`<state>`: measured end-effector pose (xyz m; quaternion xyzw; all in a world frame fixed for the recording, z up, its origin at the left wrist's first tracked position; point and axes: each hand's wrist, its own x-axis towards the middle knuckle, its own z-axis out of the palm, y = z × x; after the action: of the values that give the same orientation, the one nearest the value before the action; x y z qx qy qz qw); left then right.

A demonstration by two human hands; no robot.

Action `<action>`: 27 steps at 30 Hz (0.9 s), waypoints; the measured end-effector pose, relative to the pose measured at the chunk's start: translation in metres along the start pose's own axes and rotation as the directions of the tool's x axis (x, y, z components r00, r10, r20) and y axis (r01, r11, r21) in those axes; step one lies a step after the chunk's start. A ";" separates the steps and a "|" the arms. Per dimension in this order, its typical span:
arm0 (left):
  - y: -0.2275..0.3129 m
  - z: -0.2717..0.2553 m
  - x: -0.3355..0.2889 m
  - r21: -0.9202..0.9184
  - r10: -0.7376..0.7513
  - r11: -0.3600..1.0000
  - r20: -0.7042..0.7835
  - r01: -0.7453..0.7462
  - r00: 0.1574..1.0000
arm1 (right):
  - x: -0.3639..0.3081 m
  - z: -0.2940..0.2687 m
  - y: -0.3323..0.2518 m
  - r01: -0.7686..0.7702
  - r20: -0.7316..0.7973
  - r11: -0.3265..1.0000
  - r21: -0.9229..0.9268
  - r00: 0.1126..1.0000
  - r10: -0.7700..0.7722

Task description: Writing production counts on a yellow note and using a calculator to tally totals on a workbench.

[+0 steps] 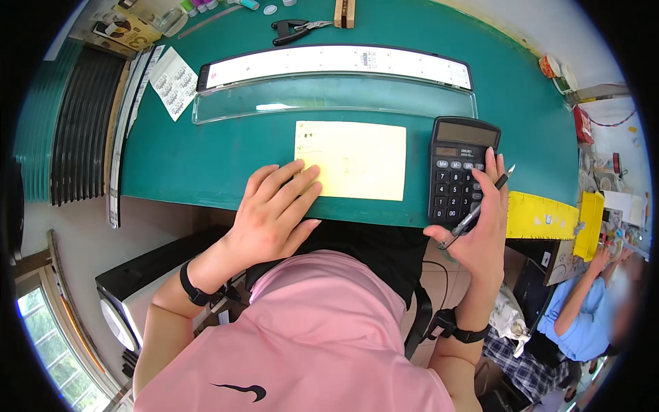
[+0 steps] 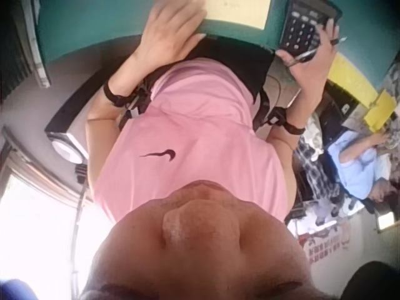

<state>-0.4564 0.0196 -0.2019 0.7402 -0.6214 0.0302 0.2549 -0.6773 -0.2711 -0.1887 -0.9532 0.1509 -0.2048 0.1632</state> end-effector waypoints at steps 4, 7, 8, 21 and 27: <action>-0.003 0.001 -0.001 -0.024 0.030 0.999 0.012 -0.030 0.999 | -0.006 0.006 0.003 -0.050 -0.027 0.994 0.102 0.998 0.053; -0.007 -0.005 0.001 0.017 0.064 0.998 -0.106 -0.062 0.992 | -0.006 0.014 -0.001 -0.086 -0.082 0.986 0.143 0.992 0.098; -0.013 -0.007 0.002 0.042 0.015 0.999 -0.156 -0.008 0.988 | -0.004 0.016 -0.001 -0.090 -0.079 0.985 0.145 0.992 0.102; -0.029 -0.016 0.007 -0.018 0.054 0.998 0.047 -0.054 0.997 | 0.001 0.028 0.009 0.000 -0.166 0.987 0.158 0.986 0.027; -0.030 -0.016 0.011 0.044 -0.138 0.990 0.019 0.137 0.990 | -0.003 0.033 0.016 0.017 -0.239 0.991 0.132 0.971 0.015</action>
<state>-0.4213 0.0195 -0.1942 0.7868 -0.5709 0.0175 0.2337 -0.6685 -0.2758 -0.2244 -0.9086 0.1548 -0.3279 0.2071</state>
